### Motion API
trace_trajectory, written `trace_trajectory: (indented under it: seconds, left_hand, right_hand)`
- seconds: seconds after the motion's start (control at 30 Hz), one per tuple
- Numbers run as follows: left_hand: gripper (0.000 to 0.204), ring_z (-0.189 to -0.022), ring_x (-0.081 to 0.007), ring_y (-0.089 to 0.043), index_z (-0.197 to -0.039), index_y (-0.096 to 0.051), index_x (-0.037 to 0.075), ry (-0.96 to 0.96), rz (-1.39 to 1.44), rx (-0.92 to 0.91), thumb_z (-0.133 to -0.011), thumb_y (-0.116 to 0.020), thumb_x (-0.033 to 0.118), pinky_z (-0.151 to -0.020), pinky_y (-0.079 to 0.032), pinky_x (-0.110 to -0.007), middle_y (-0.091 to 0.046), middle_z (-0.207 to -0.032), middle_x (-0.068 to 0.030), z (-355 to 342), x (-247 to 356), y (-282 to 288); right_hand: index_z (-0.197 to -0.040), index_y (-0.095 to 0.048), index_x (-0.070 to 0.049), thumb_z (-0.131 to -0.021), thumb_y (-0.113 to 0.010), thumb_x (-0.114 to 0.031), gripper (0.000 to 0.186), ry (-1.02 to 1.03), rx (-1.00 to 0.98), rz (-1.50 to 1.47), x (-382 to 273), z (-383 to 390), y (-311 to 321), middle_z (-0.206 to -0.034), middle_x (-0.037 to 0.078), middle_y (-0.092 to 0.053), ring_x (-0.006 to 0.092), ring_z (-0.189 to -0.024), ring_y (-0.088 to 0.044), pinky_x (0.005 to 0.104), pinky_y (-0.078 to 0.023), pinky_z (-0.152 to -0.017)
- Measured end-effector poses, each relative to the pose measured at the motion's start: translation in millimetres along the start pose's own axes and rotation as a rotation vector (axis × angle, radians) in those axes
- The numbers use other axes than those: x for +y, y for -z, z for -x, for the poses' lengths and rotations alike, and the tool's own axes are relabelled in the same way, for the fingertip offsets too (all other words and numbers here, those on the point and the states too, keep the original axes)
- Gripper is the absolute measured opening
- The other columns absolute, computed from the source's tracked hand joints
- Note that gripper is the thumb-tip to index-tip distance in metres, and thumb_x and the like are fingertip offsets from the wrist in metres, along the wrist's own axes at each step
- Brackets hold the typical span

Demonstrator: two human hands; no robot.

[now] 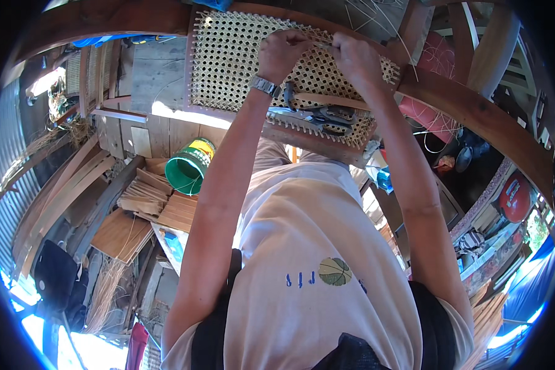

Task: Weaving a rattan chair seat using strips of material.

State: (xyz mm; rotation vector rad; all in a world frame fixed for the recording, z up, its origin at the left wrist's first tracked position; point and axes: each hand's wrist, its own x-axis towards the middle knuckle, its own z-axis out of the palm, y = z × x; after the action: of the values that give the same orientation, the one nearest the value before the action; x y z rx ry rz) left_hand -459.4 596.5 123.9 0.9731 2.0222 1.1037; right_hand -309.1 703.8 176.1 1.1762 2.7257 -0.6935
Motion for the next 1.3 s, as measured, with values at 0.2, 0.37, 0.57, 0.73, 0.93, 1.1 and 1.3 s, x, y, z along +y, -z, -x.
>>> trace_trajectory:
  seconds: [0.2,0.37,0.57,0.73,0.93,1.1,1.3]
  left_hand:
    - [0.014,-0.072,-0.0239,-0.071,-0.078,-0.074,0.013,0.098,-0.111,0.099,-0.073,-0.075,0.025,-0.068,-0.057,-0.035,-0.072,-0.076,-0.0059,-1.1,-4.3,-1.8]
    - [0.017,-0.072,-0.0291,-0.071,-0.076,-0.073,0.013,0.111,-0.164,0.191,-0.072,-0.076,0.028,-0.069,-0.058,-0.038,-0.072,-0.076,-0.0078,1.1,-3.0,-8.6]
    - [0.017,-0.072,-0.0310,-0.070,-0.080,-0.073,0.010,-0.017,-0.299,0.181,-0.074,-0.075,0.026,-0.066,-0.056,-0.039,-0.071,-0.078,-0.0116,-5.9,-11.9,-21.1]
    - [0.011,-0.067,-0.0298,-0.065,-0.081,-0.071,0.012,-0.228,-0.372,0.305,-0.072,-0.076,0.014,-0.053,-0.051,-0.041,-0.061,-0.082,-0.0127,10.3,4.9,-22.7]
    - [0.014,-0.074,-0.0296,-0.065,-0.075,-0.072,0.011,-0.159,-0.427,0.352,-0.067,-0.081,0.018,-0.061,-0.054,-0.040,-0.062,-0.088,-0.0128,17.9,1.7,-23.1]
    - [0.016,-0.076,-0.0294,-0.064,-0.075,-0.071,0.007,-0.043,-0.465,0.263,-0.068,-0.081,0.019,-0.063,-0.054,-0.040,-0.062,-0.085,-0.0123,22.1,3.2,-14.8]
    - [0.019,-0.072,-0.0298,-0.063,-0.079,-0.066,0.002,-0.203,-0.424,0.250,-0.070,-0.081,0.011,-0.062,-0.054,-0.037,-0.057,-0.091,-0.0156,27.3,5.8,-9.5]
  right_hand:
    - [-0.099,-0.064,-0.002,-0.084,-0.058,-0.008,0.017,-0.009,-0.094,0.197,-27.4,-5.6,14.7,-0.090,0.027,-0.066,0.0441,-0.091,-0.065,0.0525,-0.050,-0.083]
    - [-0.097,-0.067,0.003,-0.084,-0.055,-0.005,0.020,0.064,-0.001,0.137,-32.0,-7.5,-1.6,-0.090,0.028,-0.068,0.0431,-0.091,-0.067,0.0495,-0.054,-0.081]
    - [-0.101,-0.065,-0.002,-0.081,-0.065,-0.012,0.022,0.009,-0.037,-0.004,-14.0,-14.2,-7.3,-0.091,0.027,-0.067,0.0437,-0.091,-0.065,0.0516,-0.051,-0.083]
    - [-0.101,-0.065,-0.003,-0.081,-0.065,-0.015,0.023,-0.060,0.008,0.090,-16.2,-14.6,-9.8,-0.088,0.025,-0.067,0.0429,-0.090,-0.066,0.0499,-0.052,-0.081]
    - [-0.098,-0.066,-0.002,-0.088,-0.064,-0.026,0.026,-0.151,-0.037,0.199,3.4,-12.8,20.5,-0.085,0.024,-0.068,0.0427,-0.082,-0.066,0.0504,-0.052,-0.073]
    - [-0.100,-0.068,-0.001,-0.088,-0.067,-0.050,0.050,-0.312,0.110,-0.485,28.9,9.8,7.5,-0.065,0.004,-0.061,0.0136,-0.052,-0.057,0.0290,-0.044,-0.049]
    - [-0.103,-0.071,-0.001,-0.085,-0.076,-0.035,0.038,-0.430,0.381,-1.076,-9.4,7.7,-45.9,-0.065,-0.004,-0.057,0.0026,-0.045,-0.042,0.0242,-0.032,-0.040]
